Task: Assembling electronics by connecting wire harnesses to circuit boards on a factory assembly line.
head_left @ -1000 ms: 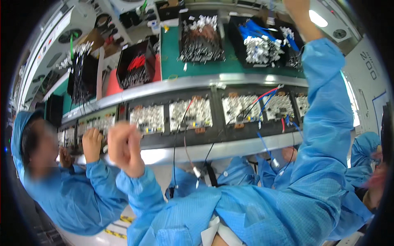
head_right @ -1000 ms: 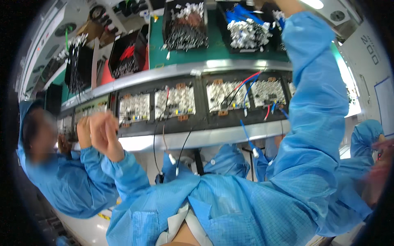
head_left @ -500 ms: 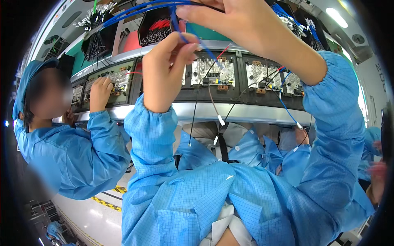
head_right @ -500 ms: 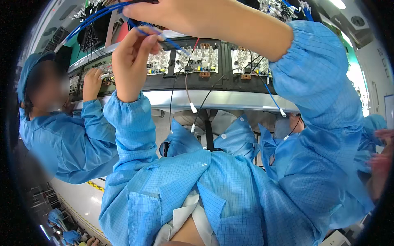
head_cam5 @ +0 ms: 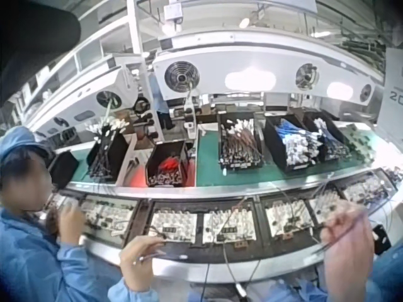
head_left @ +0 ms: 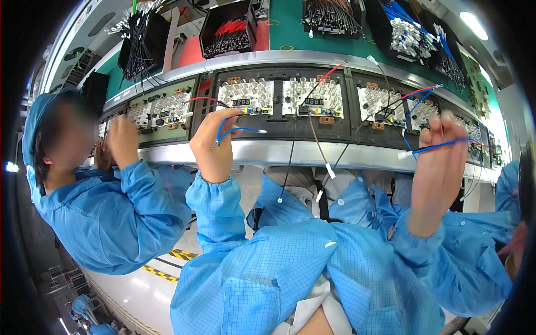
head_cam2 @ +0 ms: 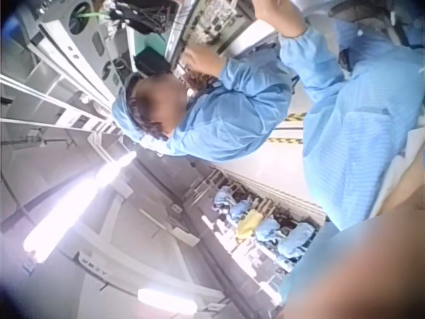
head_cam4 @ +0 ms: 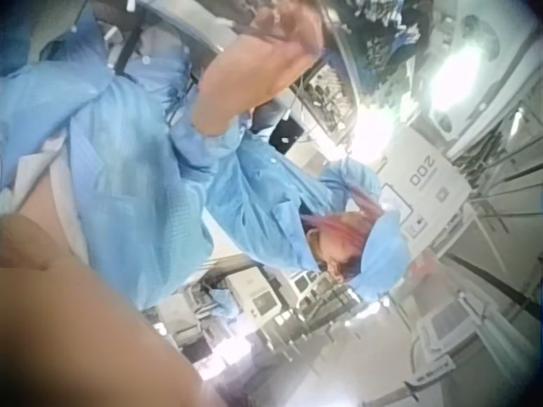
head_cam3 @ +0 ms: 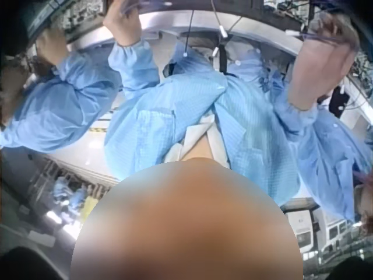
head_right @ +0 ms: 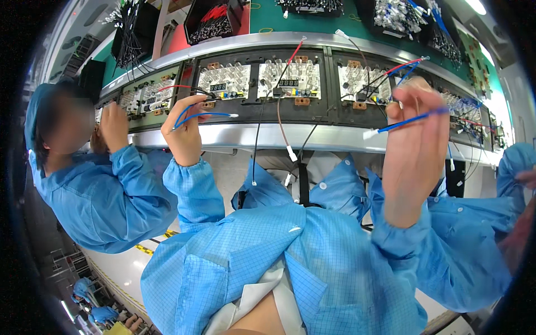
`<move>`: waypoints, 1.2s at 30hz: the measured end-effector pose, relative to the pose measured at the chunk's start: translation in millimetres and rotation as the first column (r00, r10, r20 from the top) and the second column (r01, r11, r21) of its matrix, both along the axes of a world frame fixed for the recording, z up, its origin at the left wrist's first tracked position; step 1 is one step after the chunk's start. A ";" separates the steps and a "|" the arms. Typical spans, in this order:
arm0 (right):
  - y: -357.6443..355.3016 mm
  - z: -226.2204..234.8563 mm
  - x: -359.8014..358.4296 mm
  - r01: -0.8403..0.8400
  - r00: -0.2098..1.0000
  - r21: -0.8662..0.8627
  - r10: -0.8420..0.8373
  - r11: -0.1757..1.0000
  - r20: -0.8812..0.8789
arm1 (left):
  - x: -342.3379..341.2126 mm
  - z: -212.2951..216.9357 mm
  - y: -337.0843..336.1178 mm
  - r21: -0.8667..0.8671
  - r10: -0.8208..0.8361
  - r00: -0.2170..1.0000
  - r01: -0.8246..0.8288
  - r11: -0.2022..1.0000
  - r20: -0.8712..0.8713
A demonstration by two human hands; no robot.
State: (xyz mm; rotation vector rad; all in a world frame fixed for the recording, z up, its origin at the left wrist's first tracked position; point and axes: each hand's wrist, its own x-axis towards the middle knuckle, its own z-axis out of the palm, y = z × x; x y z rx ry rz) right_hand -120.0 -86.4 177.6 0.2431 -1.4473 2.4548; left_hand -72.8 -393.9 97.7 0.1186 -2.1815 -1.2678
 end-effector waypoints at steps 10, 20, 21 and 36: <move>-10.9 -55.3 -23.8 0.476 0.702 0.522 0.052 0.708 -0.711 | -9.9 -17.4 -7.4 0.003 0.075 0.991 -0.076 0.997 0.112; -37.4 -85.4 -50.3 0.000 0.942 0.629 0.211 0.777 -0.261 | -22.9 -27.2 -12.9 -0.140 0.211 0.965 -0.190 0.972 0.155; -36.9 -86.9 -53.5 -0.004 0.943 0.628 0.213 0.778 -0.257 | -23.2 -27.1 -13.8 -0.185 0.224 0.961 -0.193 0.964 0.164; -29.1 -95.7 -65.3 -0.020 0.938 0.654 0.240 0.756 -0.249 | -25.6 -30.0 -18.2 -0.089 0.195 0.962 -0.181 0.979 0.191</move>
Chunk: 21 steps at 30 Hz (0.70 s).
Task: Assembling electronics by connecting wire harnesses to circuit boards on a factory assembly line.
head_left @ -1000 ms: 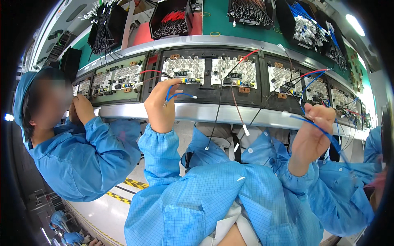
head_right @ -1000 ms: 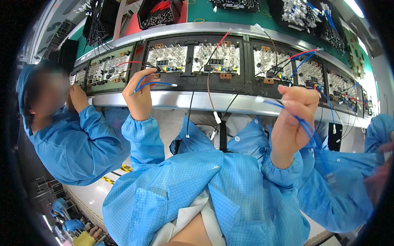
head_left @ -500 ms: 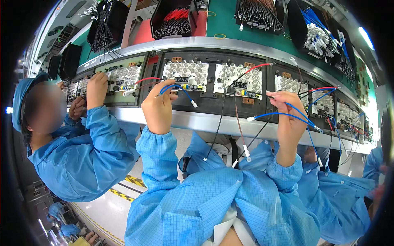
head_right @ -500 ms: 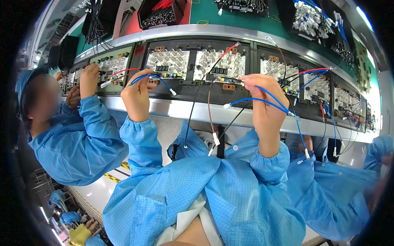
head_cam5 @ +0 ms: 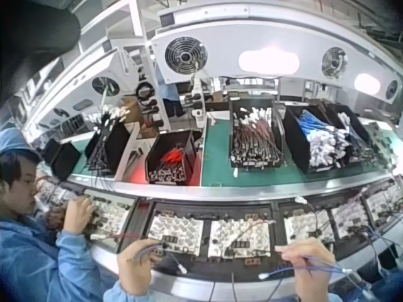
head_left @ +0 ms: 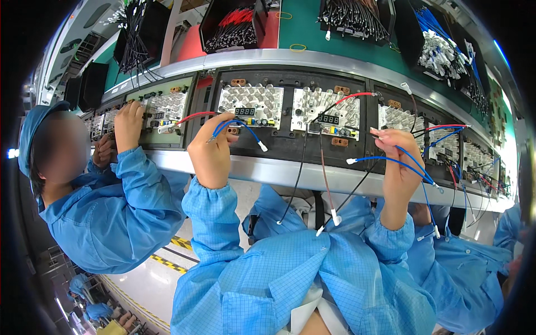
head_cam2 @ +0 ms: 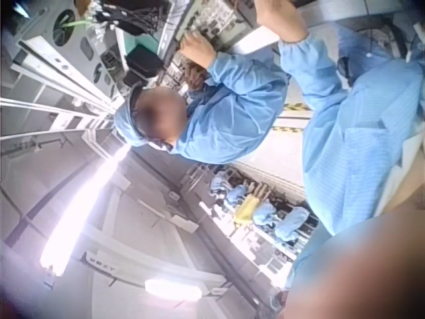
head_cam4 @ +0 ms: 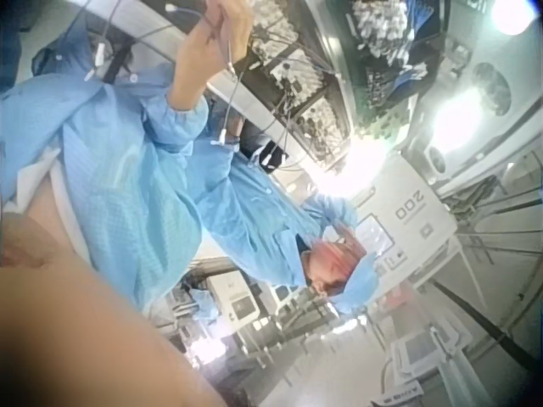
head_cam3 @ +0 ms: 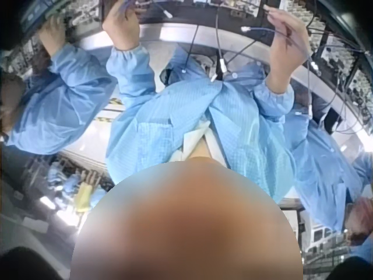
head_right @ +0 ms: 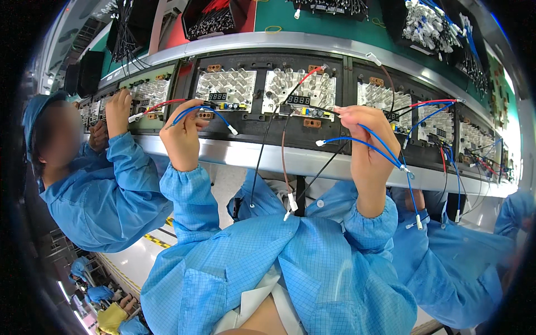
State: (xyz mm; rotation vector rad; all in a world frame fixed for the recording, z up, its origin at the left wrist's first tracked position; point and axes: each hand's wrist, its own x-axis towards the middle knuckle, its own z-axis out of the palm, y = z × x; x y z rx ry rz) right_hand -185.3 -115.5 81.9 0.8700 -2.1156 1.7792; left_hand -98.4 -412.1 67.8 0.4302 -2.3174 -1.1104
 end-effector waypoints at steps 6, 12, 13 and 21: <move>1.3 -3.1 -0.8 0.011 1.000 0.011 -0.011 1.000 0.004 | -1.8 -0.7 -1.2 -0.023 -0.001 1.000 0.002 1.000 0.014; 1.8 -2.1 -0.2 0.010 1.000 0.015 -0.010 1.000 0.010 | 0.1 -1.2 -3.4 -0.040 -0.011 0.999 0.012 0.999 0.040; 1.9 -2.7 -0.9 0.007 1.000 0.014 -0.007 1.000 0.005 | -0.1 -1.5 -3.6 -0.041 -0.012 0.999 0.014 0.999 0.040; -2.6 6.6 -6.2 -0.012 0.999 0.084 0.008 0.996 0.050 | -3.6 -1.3 -5.4 -0.093 0.003 0.999 0.001 0.996 0.043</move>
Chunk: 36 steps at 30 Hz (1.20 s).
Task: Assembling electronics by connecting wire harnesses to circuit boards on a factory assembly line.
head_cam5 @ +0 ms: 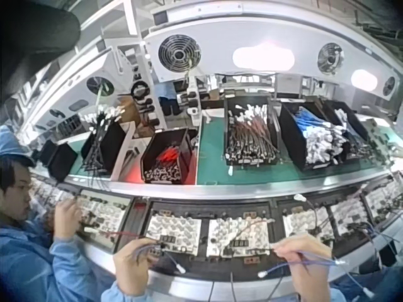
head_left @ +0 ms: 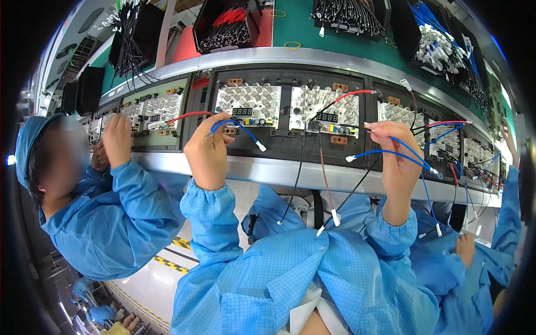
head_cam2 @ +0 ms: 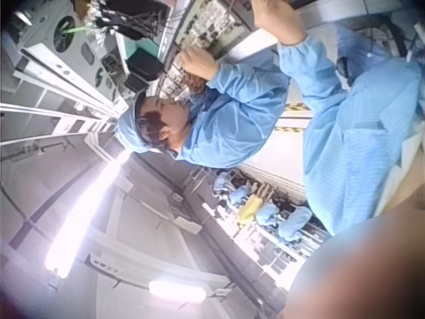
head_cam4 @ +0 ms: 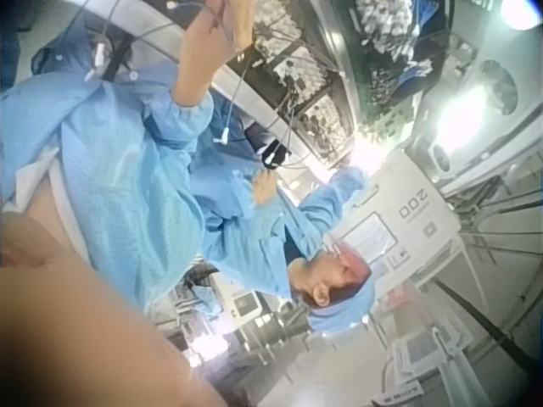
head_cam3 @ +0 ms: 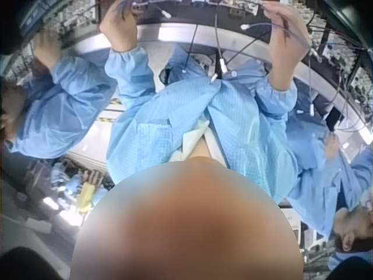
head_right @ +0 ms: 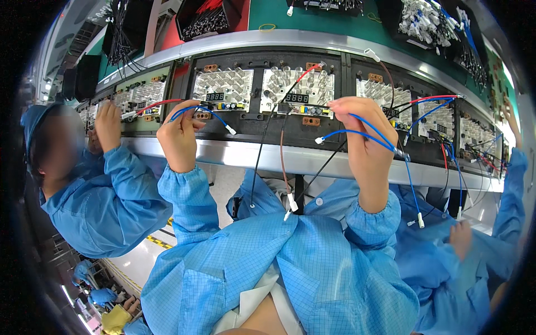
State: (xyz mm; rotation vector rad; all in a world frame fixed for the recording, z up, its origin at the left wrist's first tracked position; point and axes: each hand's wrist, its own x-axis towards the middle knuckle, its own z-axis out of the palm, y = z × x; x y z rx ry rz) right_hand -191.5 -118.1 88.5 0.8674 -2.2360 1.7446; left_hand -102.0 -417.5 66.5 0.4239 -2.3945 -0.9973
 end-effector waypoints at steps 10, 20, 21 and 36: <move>-25.7 16.0 -8.7 0.001 0.988 0.120 -0.020 0.993 0.155 | -11.3 0.3 -0.1 -0.026 -0.038 0.999 0.038 0.999 0.024; -35.7 5.7 -21.5 -0.017 0.996 0.279 -0.007 0.960 0.086 | 3.1 -3.2 -2.1 0.081 0.022 1.000 -0.023 0.996 0.004; -36.1 2.8 -22.9 -0.020 0.998 0.300 -0.002 0.954 0.070 | 3.2 -1.3 -1.0 0.082 0.021 1.000 -0.021 0.996 0.001; -42.4 -6.3 -26.6 -0.016 0.999 0.316 0.002 0.949 0.044 | 8.6 5.6 -10.3 0.251 0.066 0.987 -0.101 0.963 0.145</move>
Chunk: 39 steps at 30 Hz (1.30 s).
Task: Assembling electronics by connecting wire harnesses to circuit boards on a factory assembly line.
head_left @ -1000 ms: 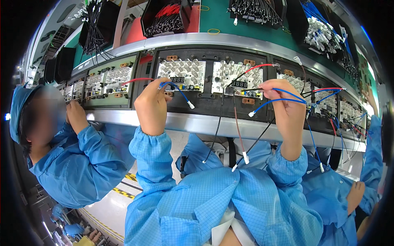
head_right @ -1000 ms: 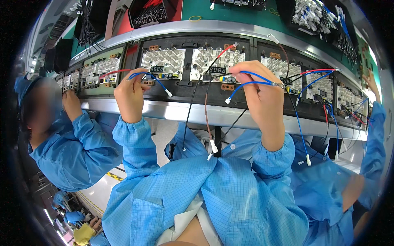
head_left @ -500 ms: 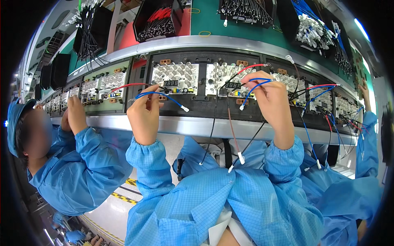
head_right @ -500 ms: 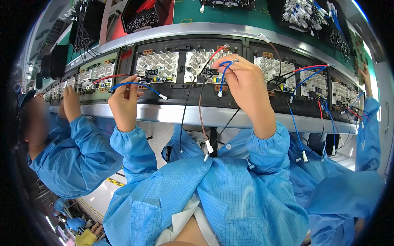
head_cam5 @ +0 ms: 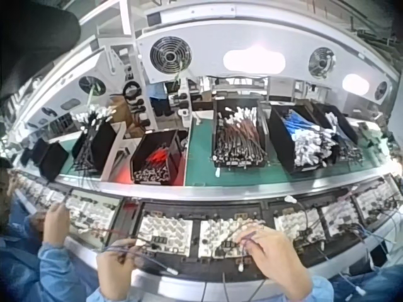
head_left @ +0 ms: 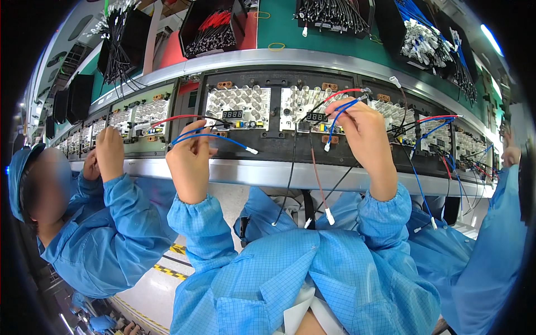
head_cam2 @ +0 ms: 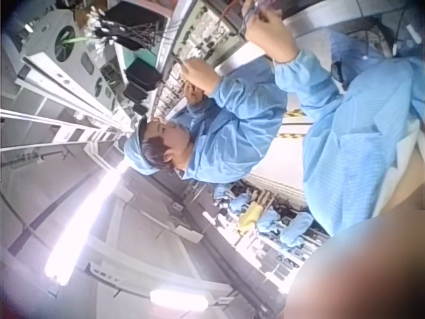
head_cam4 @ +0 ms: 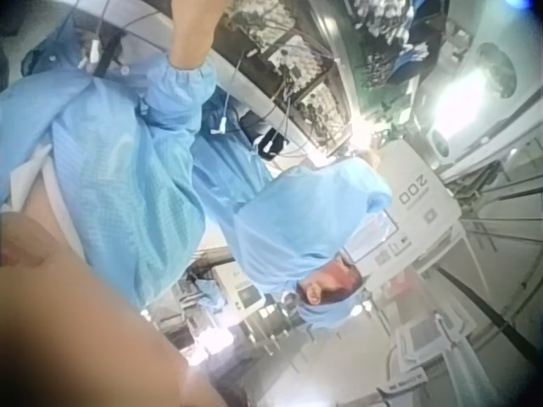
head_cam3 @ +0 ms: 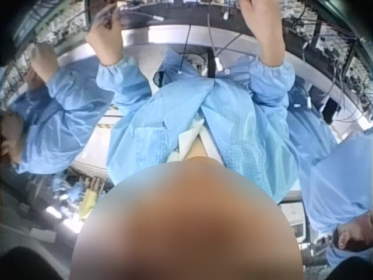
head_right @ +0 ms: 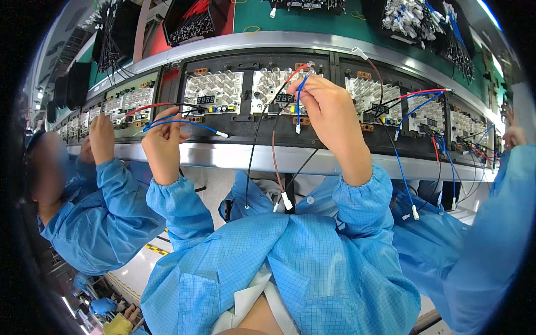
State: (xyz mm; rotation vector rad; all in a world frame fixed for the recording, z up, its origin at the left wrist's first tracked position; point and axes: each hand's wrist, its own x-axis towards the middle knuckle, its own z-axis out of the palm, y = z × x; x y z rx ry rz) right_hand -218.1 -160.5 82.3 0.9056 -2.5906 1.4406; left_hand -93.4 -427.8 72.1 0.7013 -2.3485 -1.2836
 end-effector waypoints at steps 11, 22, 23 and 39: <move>-1.0 0.7 2.3 -0.048 0.995 0.122 0.058 0.991 -0.079 | 7.7 8.1 -4.7 0.016 -0.143 0.967 0.143 0.990 0.210; -18.4 6.4 6.4 -0.106 0.987 0.194 0.127 0.975 -0.102 | 1.8 7.0 12.1 0.077 -0.252 0.940 0.241 0.968 0.231; -19.9 6.9 9.4 -0.094 0.986 0.198 0.118 0.976 -0.114 | 1.2 7.1 14.6 0.057 -0.247 0.938 0.241 0.969 0.243; 117.3 213.3 115.2 0.381 0.745 0.312 -0.089 0.870 -0.661 | 17.4 5.8 14.1 -0.051 -0.502 0.753 0.574 0.817 0.426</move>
